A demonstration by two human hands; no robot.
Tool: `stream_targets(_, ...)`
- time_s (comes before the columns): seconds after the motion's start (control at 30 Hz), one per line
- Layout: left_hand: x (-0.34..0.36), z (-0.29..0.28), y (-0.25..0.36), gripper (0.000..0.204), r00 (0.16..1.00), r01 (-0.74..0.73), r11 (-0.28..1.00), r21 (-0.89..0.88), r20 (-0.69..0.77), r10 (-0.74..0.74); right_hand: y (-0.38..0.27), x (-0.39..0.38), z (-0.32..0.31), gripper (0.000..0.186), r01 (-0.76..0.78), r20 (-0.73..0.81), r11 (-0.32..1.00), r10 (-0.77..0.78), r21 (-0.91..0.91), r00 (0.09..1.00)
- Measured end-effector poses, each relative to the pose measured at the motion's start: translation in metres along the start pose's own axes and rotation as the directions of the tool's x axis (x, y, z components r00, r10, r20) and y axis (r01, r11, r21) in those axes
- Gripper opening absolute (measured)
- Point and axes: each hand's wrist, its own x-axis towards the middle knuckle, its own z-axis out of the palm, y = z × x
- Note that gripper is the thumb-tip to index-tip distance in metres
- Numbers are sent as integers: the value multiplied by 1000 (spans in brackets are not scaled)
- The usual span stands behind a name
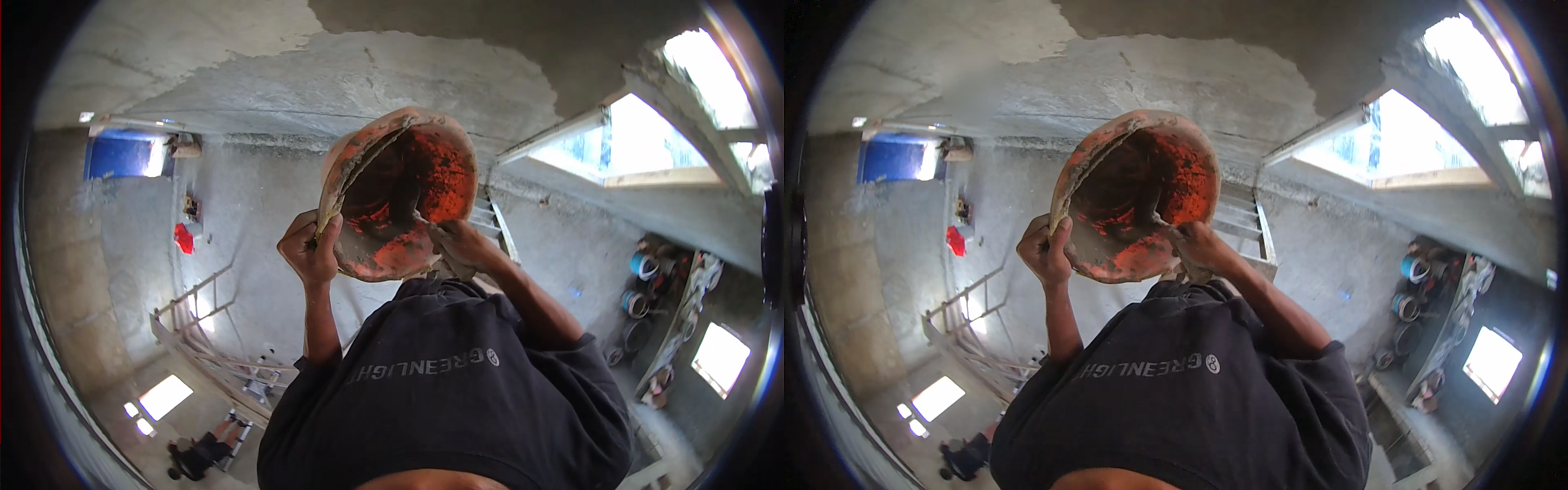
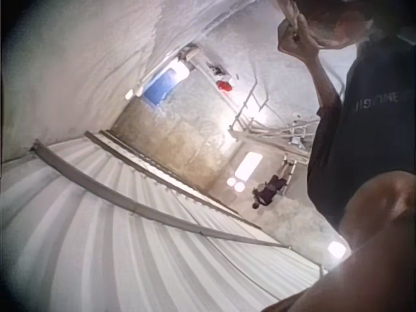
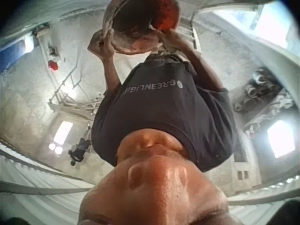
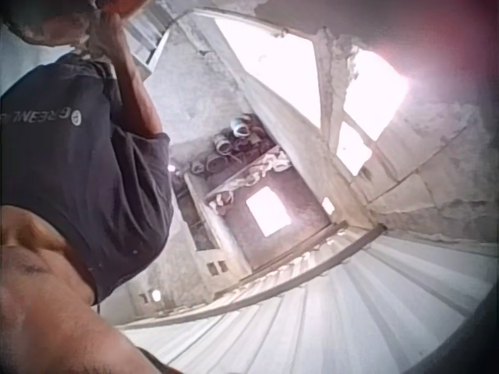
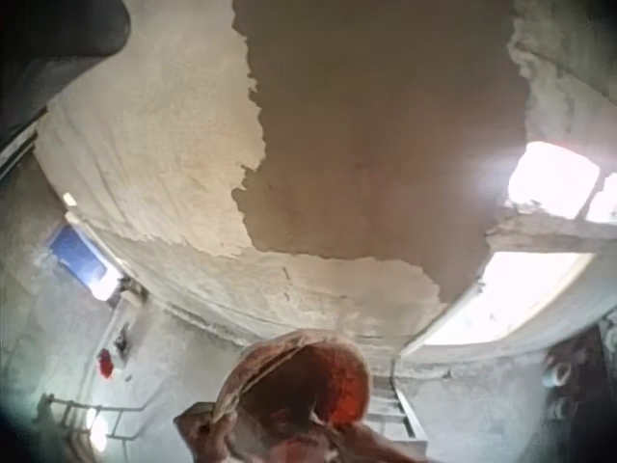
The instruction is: The person applies mortar mixture from a bucket onto a wall using a trowel.
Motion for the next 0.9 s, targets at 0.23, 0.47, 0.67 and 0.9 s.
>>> stream_targets(0.23,11,1,16,11,976,-127,990,-64,168,136,4,20,20,38,267,-55,893,-307,-363,950)
stream_targets(0.47,12,4,23,18,959,-219,976,-9,184,217,-39,0,29,37,145,49,989,-146,15,988)
stream_targets(0.67,12,0,19,17,978,-175,984,-45,112,179,-53,-15,11,34,50,179,943,-114,328,977)
stream_targets(0.9,17,-1,15,15,984,-149,982,-113,80,159,-54,-15,8,39,-48,189,931,-22,361,982)
